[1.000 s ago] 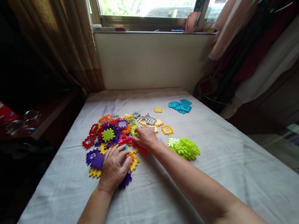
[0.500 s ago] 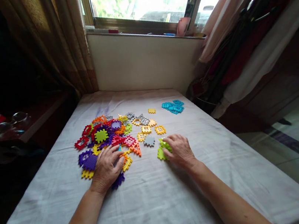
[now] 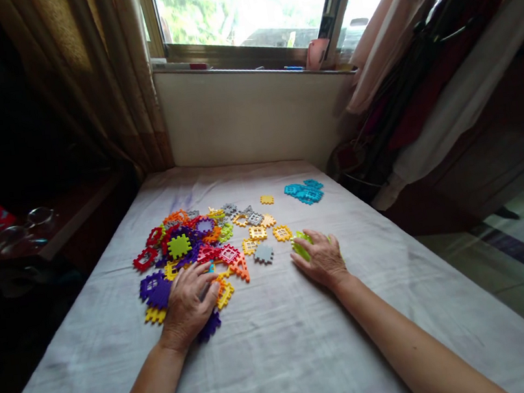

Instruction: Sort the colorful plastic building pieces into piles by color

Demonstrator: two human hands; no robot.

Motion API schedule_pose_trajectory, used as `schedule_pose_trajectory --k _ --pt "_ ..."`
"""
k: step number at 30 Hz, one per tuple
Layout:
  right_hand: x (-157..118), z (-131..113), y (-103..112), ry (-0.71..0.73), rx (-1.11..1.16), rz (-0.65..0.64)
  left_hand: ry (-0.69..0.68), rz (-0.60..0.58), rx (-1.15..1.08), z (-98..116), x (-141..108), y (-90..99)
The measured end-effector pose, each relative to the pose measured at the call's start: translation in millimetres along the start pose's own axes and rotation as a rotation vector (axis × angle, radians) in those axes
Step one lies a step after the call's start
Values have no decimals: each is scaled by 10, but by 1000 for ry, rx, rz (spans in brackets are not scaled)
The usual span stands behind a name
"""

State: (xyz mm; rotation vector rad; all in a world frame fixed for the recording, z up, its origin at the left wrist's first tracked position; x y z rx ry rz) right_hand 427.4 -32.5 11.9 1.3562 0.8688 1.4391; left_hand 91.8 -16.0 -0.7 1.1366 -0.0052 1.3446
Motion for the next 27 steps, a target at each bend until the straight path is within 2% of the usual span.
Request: schedule_pose_trajectory --k 3,6,9,13,17,21,27 --pt "60 108 -19 -54 -36 -7 -16 41 -39 55 23 39" --pt "128 -7 99 -53 -63 41 -36 75 -75 89 43 70" --pt "314 -368 249 103 25 22 -43 106 -75 94 52 79" --pt "742 -1016 287 385 131 -128 -28 128 -75 83 47 75" --pt "1108 -1440 196 429 122 -198 0 118 -86 84 44 72" --pt "1252 -1515 150 380 86 -213 19 106 -114 90 51 65" --pt "1364 -1511 142 390 41 -226 32 87 -107 81 46 49"
Point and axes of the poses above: each hand's wrist, its own x-axis towards the middle knuckle, its own y-axis out of the back of the hand, z = x × y, the point moved 1 cm from there along x, towards the middle knuckle, and after that the axes turned 11 degrees about -x, right-handed, at the moved point
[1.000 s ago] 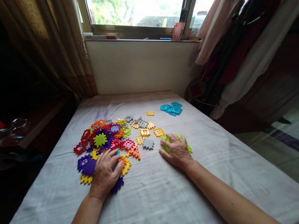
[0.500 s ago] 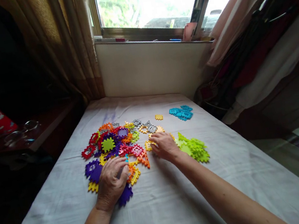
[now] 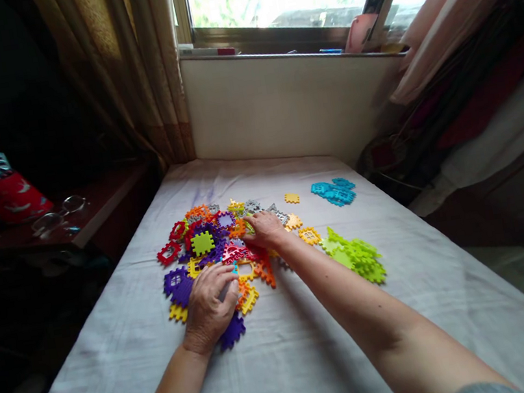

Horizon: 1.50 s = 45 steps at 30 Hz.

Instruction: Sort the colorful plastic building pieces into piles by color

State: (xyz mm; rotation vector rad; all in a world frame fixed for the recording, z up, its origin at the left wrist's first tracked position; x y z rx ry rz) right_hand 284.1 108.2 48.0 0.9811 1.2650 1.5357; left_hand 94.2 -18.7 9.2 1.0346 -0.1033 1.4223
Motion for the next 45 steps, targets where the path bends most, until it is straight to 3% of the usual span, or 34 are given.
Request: schedule_pose_trajectory --k 5,9,19,26,30,34,45 --pt "157 13 20 3 -18 -54 13 -14 4 20 1 13" --pt "135 -5 40 1 -61 -25 34 -16 -14 33 7 12" --pt "-403 130 -8 70 -79 86 15 -28 -5 -9 -4 -6" --pt "-466 265 -50 58 57 80 -4 -6 -2 4 9 0" --pt "-530 342 -65 31 238 186 -3 -16 -1 -1 8 -1" --pt "-731 379 -118 28 402 262 -18 -14 0 -10 7 -3" --pt "-1260 338 -255 69 505 348 -61 -22 11 -44 9 -7"
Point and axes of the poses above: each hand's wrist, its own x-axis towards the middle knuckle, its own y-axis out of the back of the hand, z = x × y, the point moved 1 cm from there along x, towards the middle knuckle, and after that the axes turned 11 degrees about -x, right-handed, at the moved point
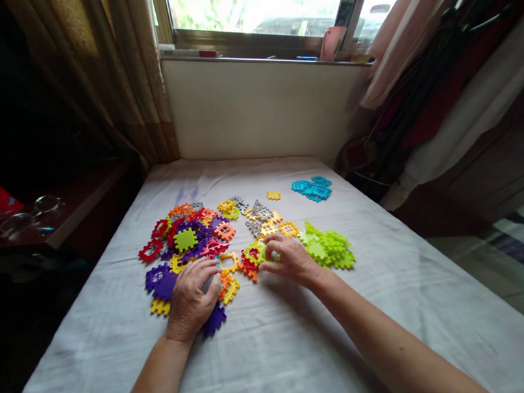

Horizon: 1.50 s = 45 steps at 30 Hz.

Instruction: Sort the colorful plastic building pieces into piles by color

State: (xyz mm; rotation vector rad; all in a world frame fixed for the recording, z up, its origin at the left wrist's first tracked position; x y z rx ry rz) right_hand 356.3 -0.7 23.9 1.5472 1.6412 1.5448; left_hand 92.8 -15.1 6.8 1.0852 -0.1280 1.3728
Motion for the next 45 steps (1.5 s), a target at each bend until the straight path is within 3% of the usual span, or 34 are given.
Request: schedule_pose_trajectory --k 3,7,11,14,18,22,26,30,34,37,41,45 --pt "-76 44 109 -24 -9 58 23 -10 -11 0 1 -3" --pt "-211 323 394 -225 -183 160 51 -32 -20 7 2 -7" --pt "-417 646 607 -467 -450 64 41 -32 -21 9 4 -4" --pt "-519 729 660 -524 -551 13 36 -29 -27 11 6 -3" --pt "-429 522 606 -424 -519 86 45 -28 -27 13 11 -9" --pt "-152 46 354 -165 -331 -24 44 -30 -17 10 12 -6" --pt "43 -343 66 -141 -358 -137 35 -38 -8 19 11 7" --pt "79 -418 -22 -161 -315 -138 49 -38 -1 27 12 9" --pt "25 -170 171 -210 -288 -31 60 -37 -15 15 7 -1" --pt "-72 154 421 -373 -417 9 70 -36 -23 4 2 -8" --pt "-256 524 663 -591 -588 -72 76 -38 -28 7 4 -11" --pt "-370 649 727 -630 -644 -122 77 -40 -35 17 12 -5"
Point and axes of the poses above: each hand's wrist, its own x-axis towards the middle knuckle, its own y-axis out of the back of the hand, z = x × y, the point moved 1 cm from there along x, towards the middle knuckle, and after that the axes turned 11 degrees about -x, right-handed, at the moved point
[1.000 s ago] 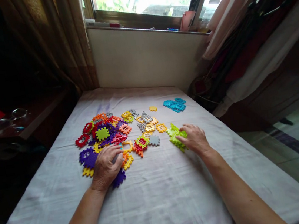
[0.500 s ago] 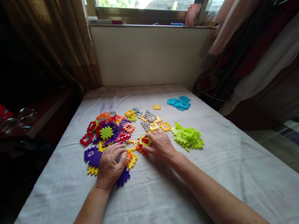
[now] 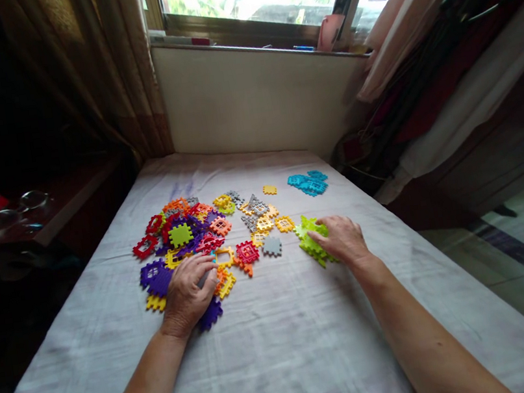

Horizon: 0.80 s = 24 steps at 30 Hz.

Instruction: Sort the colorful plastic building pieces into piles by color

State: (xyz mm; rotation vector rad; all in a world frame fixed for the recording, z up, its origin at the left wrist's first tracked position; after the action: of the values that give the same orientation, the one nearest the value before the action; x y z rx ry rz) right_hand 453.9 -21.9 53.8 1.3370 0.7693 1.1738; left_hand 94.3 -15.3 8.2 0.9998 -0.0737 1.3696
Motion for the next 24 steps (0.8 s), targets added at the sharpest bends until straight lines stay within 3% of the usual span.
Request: schedule_pose_trajectory --k 3,6,12,16,20,24 --pt "11 -61 51 12 13 33 2 2 0 3 2 5" --pt "86 -313 158 103 57 76 3 3 2 1 1 5" --pt "405 -1239 215 410 114 11 -4 8 6 -5 -8 3" --pt "652 -1739 154 462 78 -10 5 6 0 0 -15 3" --pt "829 -1983 94 489 16 -23 17 10 -3 3 -20 1" --pt "899 -2039 72 532 -7 -4 28 3 -14 8 -21 0"
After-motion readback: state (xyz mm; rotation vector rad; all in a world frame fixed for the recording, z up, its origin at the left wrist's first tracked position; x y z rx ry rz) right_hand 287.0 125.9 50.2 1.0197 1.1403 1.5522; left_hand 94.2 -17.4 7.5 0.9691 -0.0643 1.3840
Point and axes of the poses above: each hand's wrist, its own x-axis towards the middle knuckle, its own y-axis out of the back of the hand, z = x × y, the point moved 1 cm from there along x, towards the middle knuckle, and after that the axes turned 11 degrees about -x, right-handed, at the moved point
